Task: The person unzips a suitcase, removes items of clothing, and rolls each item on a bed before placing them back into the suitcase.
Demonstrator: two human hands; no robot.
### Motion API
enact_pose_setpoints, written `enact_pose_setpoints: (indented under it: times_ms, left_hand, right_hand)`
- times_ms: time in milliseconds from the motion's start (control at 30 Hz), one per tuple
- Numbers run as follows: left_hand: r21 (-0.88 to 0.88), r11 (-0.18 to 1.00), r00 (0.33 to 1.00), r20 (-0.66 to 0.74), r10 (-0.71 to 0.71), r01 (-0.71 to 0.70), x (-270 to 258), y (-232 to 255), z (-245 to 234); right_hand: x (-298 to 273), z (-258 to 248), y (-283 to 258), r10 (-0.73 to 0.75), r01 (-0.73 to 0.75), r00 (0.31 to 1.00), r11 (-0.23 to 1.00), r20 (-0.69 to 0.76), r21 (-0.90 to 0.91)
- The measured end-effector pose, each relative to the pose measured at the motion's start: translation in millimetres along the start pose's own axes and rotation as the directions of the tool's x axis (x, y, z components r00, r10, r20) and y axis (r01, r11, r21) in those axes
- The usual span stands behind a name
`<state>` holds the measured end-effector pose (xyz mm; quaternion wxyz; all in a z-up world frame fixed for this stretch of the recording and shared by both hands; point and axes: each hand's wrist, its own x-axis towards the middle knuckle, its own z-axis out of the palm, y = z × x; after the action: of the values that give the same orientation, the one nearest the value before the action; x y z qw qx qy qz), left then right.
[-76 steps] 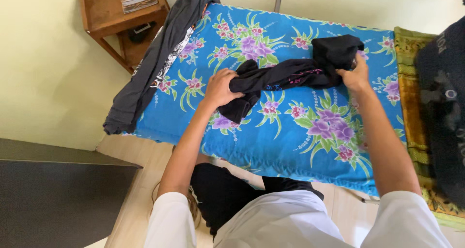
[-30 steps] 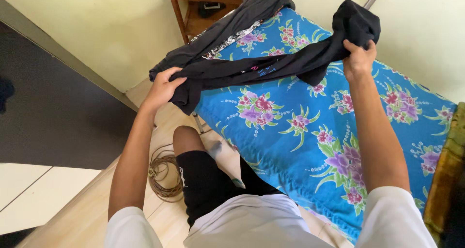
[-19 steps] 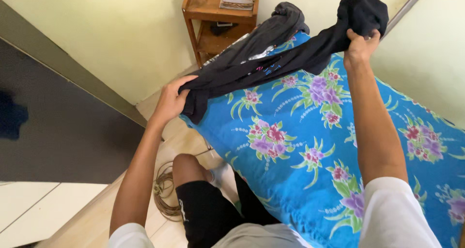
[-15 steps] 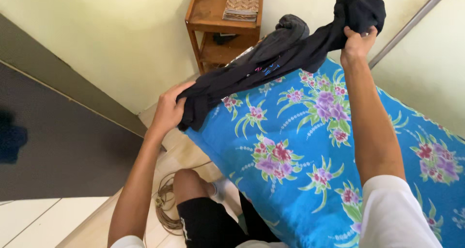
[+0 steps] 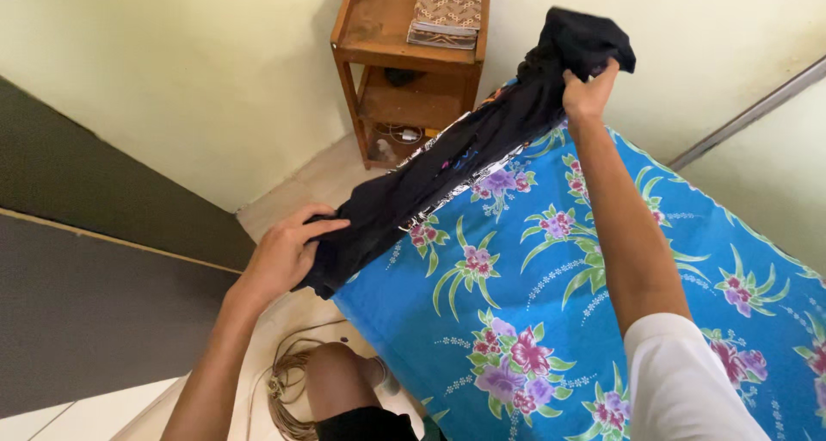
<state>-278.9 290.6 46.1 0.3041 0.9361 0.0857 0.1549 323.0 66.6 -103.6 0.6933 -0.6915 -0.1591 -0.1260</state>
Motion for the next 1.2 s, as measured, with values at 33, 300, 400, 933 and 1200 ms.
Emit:
enact_pose_setpoints:
  times_ms: [33, 300, 400, 933, 1200]
  left_hand:
    - [-0.007, 1.0, 1.0, 0.005, 0.026, -0.026, -1, -2, 5]
    - [0.166, 0.981, 0.988, -0.095, 0.12, -0.103, 14, 2, 14]
    - [0.149, 0.981, 0.99, -0.084, -0.113, 0.125, 34, 18, 7]
    - [0.278, 0.959, 0.986, 0.167, 0.014, -0.061, 35, -10, 53]
    - [0.322, 0.942, 0.976, 0.215, 0.023, -0.093, 37, -5, 55]
  right_hand:
    - [-6, 2, 4, -0.017, -0.007, 0.997, 0.946, -0.074, -0.323]
    - [-44, -10, -69, -0.172, 0.119, 0.985, 0.785, -0.03, -0.608]
    - [-53, -5, -87, -0.407, 0.433, 0.893, 0.665, 0.191, -0.609]
    - [-63, 31, -82, -0.004, 0.494, 0.841, 0.415, 0.541, -0.764]
    - [-38, 38, -88, 0.225, 0.441, 0.813, 0.365, 0.538, -0.82]
